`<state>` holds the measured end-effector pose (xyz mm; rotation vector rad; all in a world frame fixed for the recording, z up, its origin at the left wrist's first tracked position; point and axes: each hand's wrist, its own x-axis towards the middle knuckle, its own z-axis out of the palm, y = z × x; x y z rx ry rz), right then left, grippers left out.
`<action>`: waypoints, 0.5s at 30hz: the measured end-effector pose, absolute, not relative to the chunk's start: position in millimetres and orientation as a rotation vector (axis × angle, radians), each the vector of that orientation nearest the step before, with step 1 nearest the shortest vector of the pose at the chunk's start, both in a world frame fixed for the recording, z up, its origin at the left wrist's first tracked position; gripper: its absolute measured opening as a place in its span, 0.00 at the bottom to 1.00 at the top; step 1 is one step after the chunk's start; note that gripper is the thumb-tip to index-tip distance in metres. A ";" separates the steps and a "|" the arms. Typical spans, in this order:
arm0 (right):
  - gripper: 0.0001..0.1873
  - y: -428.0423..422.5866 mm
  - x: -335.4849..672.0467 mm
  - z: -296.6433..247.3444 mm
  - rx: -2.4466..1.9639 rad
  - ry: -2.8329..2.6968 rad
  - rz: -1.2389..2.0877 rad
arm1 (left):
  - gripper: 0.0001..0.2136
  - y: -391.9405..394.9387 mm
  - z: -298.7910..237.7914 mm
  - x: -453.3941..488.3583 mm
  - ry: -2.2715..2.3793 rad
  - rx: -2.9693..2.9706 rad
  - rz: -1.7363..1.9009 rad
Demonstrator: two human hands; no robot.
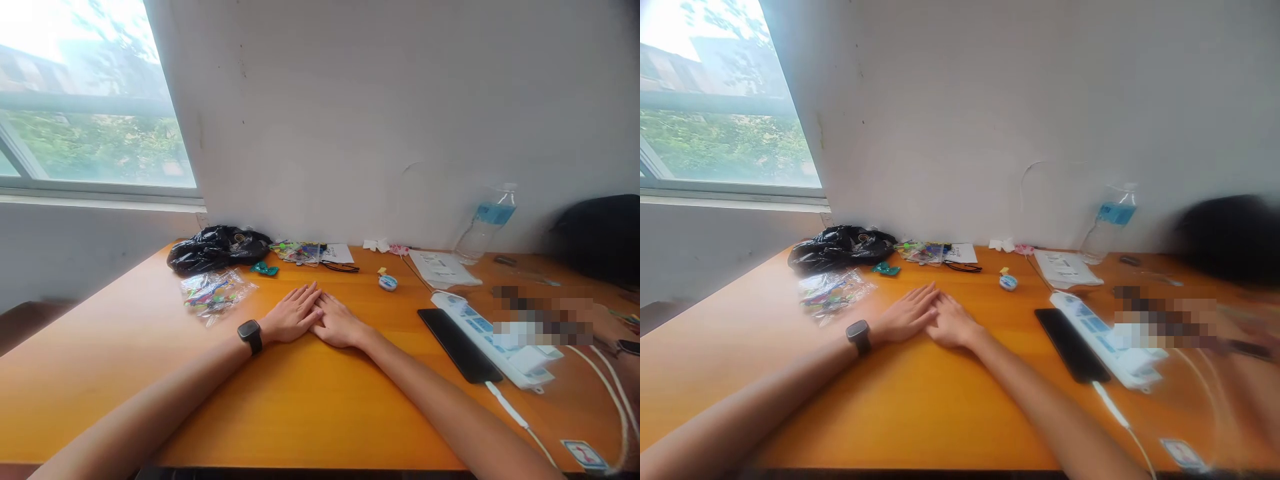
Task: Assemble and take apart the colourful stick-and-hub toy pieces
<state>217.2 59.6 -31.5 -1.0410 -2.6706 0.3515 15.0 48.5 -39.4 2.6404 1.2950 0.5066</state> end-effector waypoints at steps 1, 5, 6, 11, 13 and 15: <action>0.43 47.7 220.8 -30.7 -1.011 -2.684 0.359 | 0.34 34.6 -37.0 13.6 1.245 2.663 0.493; 0.44 -4.8 232.1 -21.6 -0.911 -2.745 0.408 | 0.33 -25.3 -25.1 6.3 1.087 2.709 0.438; 0.44 -17.2 234.6 -18.3 -0.906 -2.762 0.444 | 0.34 -39.0 -21.9 4.0 1.061 2.720 0.423; 0.47 -65.6 253.2 -3.6 -0.953 -2.780 0.613 | 0.42 -89.5 -6.4 -14.0 0.949 2.756 0.397; 0.45 -79.5 264.9 0.2 -0.974 -2.785 0.662 | 0.40 -102.1 -2.7 -26.9 0.963 2.757 0.357; 0.43 -91.6 278.4 2.1 -1.021 -2.778 0.696 | 0.37 -112.4 -3.1 -44.6 1.081 2.751 0.309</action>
